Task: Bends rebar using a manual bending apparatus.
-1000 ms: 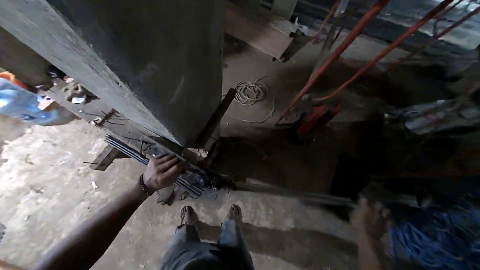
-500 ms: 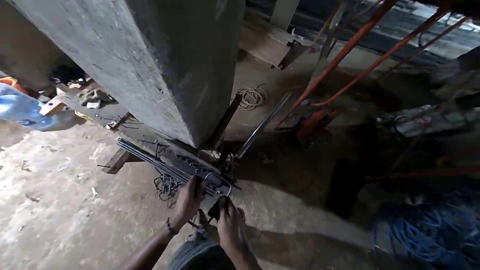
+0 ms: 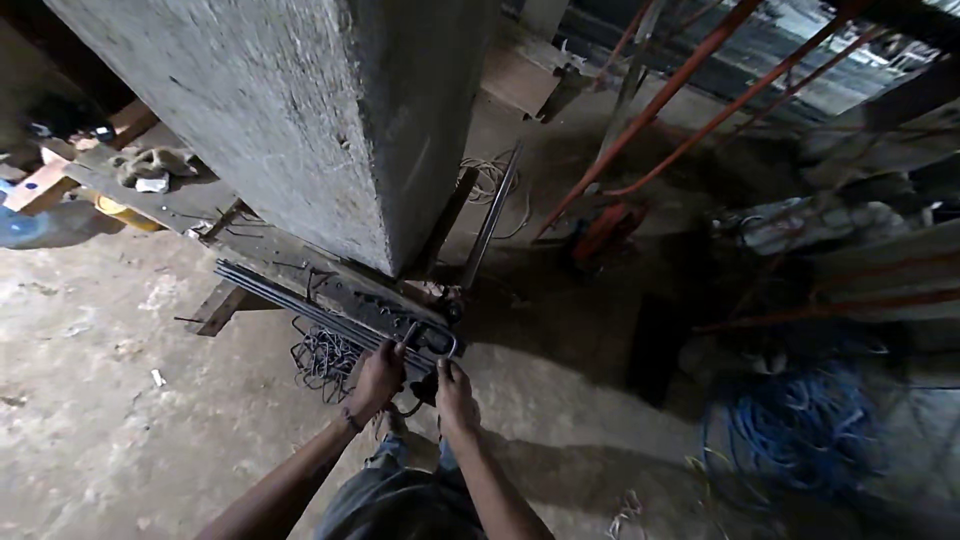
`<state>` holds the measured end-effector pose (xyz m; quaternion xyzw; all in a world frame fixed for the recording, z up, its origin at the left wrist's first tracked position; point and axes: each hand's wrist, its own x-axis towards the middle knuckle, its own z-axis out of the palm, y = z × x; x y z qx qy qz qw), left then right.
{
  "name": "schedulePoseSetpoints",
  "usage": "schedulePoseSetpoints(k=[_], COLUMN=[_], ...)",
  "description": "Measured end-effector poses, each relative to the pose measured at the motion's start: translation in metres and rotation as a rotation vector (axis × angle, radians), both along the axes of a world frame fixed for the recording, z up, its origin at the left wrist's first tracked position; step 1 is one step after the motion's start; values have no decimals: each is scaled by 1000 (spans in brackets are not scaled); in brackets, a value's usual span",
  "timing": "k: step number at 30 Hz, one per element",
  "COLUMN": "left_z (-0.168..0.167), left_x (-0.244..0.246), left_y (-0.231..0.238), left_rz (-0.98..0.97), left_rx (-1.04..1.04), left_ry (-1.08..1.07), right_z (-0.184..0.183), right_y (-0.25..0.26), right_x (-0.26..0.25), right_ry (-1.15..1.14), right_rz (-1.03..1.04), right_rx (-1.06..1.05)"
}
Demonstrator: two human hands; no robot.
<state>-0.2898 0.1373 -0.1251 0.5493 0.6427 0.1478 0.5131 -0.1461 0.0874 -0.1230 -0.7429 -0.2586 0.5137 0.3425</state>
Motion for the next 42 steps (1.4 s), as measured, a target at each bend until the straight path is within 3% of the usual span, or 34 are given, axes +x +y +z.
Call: schedulePoseSetpoints(k=[3,5,7,9,11,15,18,23,28,31,38,42], left_z=[-6,-1,7,10,8,-2,-4,-2,7,7,4,8], left_x=[-2,2,7,9,9,7,-1,3,10,8,-4,-7], left_y=[-24,-27,-28,-28,-28,-27,-22,-21,-19,-17,-12,-6], left_rz=[-6,-24,-41,-52,-59,-89,-150,-133,-119,-118,-192,-230], left_rx=[121,161,145,136,147,170,224,206,182,176,214,141], left_ry=[52,186,276,320,348,418,444,439,441,458,493,536], right_z=[13,42,67,71,64,20,-9,-20,-12,-19,-37,-47], right_y=[-1,9,40,99,170,304,337,325,285,239,105,25], right_x=[26,62,110,155,188,221,232,307,471,553,592,590], right_ry=[-41,-284,-599,-748,-883,-1153,-1175,-1121,-1105,-1134,-1106,-1201], right_rz=[289,523,527,461,555,1130,1362,1461,1088,956,783,687], right_rx=[-70,-140,-47,104,243,544,542,490,183,187,-33,102])
